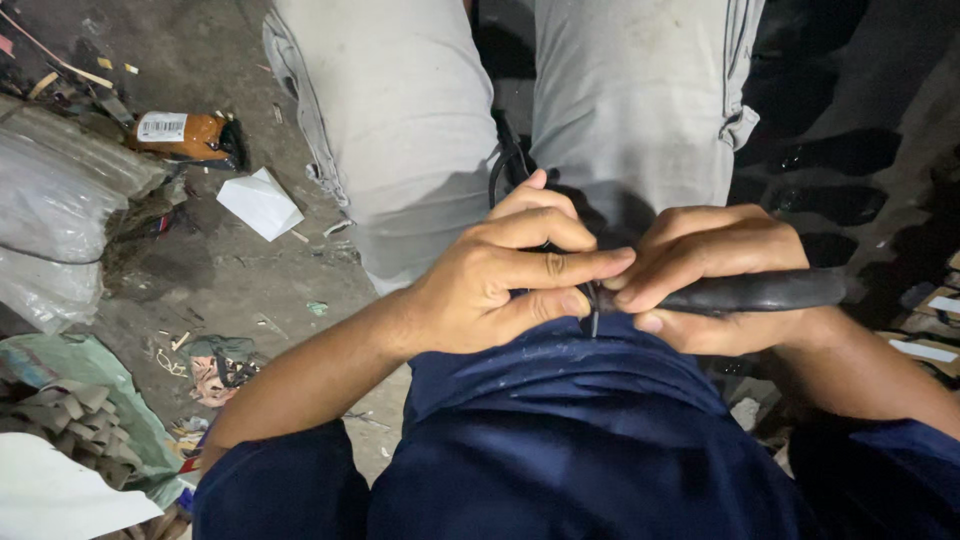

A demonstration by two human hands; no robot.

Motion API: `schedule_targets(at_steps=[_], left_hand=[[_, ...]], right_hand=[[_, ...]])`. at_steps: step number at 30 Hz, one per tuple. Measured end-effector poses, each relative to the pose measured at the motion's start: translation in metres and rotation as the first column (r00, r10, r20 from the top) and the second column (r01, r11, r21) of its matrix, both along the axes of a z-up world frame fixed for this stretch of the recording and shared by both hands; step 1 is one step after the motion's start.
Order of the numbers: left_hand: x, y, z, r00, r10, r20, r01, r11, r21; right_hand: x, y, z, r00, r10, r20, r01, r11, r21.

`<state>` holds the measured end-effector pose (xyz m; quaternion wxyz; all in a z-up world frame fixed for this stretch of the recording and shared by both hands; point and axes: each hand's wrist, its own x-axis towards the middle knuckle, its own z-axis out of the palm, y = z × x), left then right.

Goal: The person uses a grinding machine to smooth the sole of a black sandal, then attaches a black strap to the sole using a hammer and a metal tool. The process is repeated for multiple sandals.

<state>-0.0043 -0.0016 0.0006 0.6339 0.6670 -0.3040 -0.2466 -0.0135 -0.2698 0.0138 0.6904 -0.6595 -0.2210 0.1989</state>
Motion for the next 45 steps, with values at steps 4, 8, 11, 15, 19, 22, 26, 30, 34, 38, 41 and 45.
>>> schedule_targets(at_steps=[4, 8, 11, 15, 19, 22, 26, 30, 34, 38, 41, 45], left_hand=[[-0.003, -0.006, 0.001, 0.998, 0.023, 0.053, -0.028, 0.996, 0.086], [-0.005, -0.005, 0.003, 0.999, -0.010, 0.053, -0.004, 0.967, 0.256], [-0.007, -0.004, -0.002, 0.997, -0.078, 0.011, 0.071, 0.949, 0.308], [-0.011, -0.006, -0.006, 0.989, -0.145, -0.013, 0.142, 0.936, 0.324], [-0.007, -0.004, -0.002, 0.978, -0.175, -0.113, 0.200, 0.940, 0.277], [-0.004, 0.000, -0.001, 0.965, -0.215, -0.152, 0.248, 0.934, 0.257], [-0.009, -0.002, -0.008, 0.967, -0.210, -0.147, 0.244, 0.929, 0.277], [-0.015, -0.010, -0.016, 0.967, -0.227, -0.114, 0.251, 0.926, 0.282], [-0.014, -0.010, -0.015, 0.970, -0.228, -0.085, 0.243, 0.921, 0.304], [-0.010, -0.009, -0.011, 0.970, -0.235, -0.057, 0.241, 0.932, 0.270], [-0.012, -0.010, -0.011, 0.970, -0.232, -0.069, 0.242, 0.923, 0.298], [-0.010, -0.013, -0.010, 0.966, -0.253, -0.061, 0.259, 0.914, 0.311]], right_hand=[[0.003, -0.007, 0.004, 0.986, 0.139, -0.090, -0.139, 0.990, 0.007], [0.002, -0.012, 0.008, 0.969, 0.206, -0.138, -0.209, 0.978, -0.007], [-0.008, -0.004, 0.005, 0.958, 0.155, -0.240, -0.162, 0.987, -0.009], [-0.019, -0.005, -0.003, 0.958, 0.021, -0.287, -0.080, 0.977, -0.197], [-0.021, -0.011, -0.006, 0.952, 0.016, -0.306, -0.055, 0.991, -0.119], [-0.020, -0.009, -0.010, 0.943, 0.027, -0.332, -0.055, 0.996, -0.072], [-0.027, -0.007, -0.021, 0.927, 0.020, -0.375, -0.024, 1.000, -0.006], [-0.032, -0.008, -0.032, 0.895, 0.063, -0.441, -0.072, 0.997, -0.004], [-0.032, -0.012, -0.032, 0.893, 0.060, -0.447, -0.073, 0.997, -0.013], [-0.033, -0.011, -0.022, 0.939, 0.034, -0.342, -0.031, 0.999, 0.013], [-0.038, -0.007, -0.020, 0.953, -0.014, -0.303, 0.001, 0.999, -0.043], [-0.040, -0.013, -0.022, 0.957, 0.012, -0.291, -0.022, 0.999, -0.030]])
